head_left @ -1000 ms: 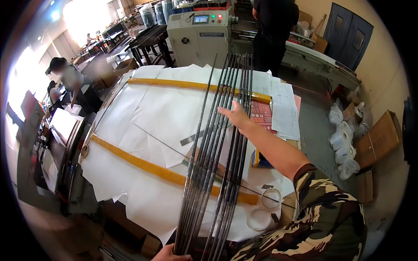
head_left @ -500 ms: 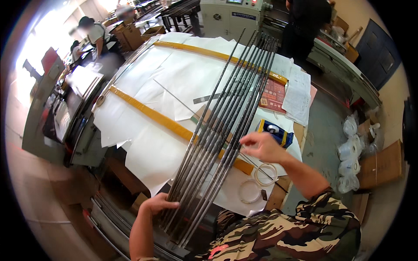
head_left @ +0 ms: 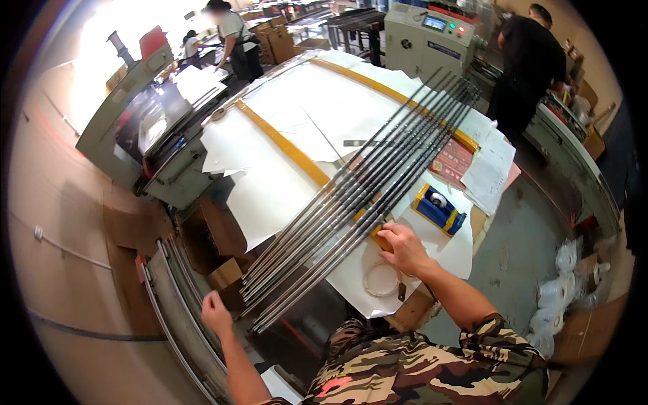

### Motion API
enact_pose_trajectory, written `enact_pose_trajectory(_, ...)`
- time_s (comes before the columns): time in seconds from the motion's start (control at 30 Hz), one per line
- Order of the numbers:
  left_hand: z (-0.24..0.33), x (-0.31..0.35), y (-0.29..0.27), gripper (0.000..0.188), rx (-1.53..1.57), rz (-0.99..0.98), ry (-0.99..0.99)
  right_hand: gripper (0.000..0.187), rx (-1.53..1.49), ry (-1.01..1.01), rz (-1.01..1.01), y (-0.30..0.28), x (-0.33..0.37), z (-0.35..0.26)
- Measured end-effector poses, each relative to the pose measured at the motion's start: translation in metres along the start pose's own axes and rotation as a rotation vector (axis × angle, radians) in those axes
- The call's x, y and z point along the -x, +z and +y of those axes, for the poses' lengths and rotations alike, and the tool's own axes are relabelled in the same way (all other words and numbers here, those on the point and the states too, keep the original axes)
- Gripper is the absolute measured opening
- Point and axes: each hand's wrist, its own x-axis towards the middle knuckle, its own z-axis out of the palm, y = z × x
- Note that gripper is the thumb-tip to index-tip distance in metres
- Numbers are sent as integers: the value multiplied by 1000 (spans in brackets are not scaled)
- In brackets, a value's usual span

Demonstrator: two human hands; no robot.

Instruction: The person operates a metal processing machine in a workshop, repeatedly feeding long metal rods into rollers to process them. The person handles the rods by hand, guiding them through the machine and stacking the processed rods on a nearby table.

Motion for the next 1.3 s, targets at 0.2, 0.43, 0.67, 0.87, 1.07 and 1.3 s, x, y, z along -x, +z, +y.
enact_pose_trajectory(0.2,-152,137,68,37,1138,-16,-702,29,104,12,38,-22,-31,-25)
enact_pose_trajectory(0.43,-8,69,210,55,1989,-312,-376,42,-79,-56,-14,1,-195,-26)
enact_pose_trajectory(0.67,60,16,218,65,2250,-429,-212,78,312,221,-427,94,-293,-15)
enact_pose_trajectory(0.87,79,6,199,68,2324,-577,16,83,271,206,-491,122,-294,-10)
enact_pose_trajectory(1.07,92,11,189,66,2298,-555,-63,82,262,62,-497,116,-283,-23)
enact_pose_trajectory(1.3,90,18,190,62,2306,-561,-45,79,277,-1,-626,101,-278,-38)
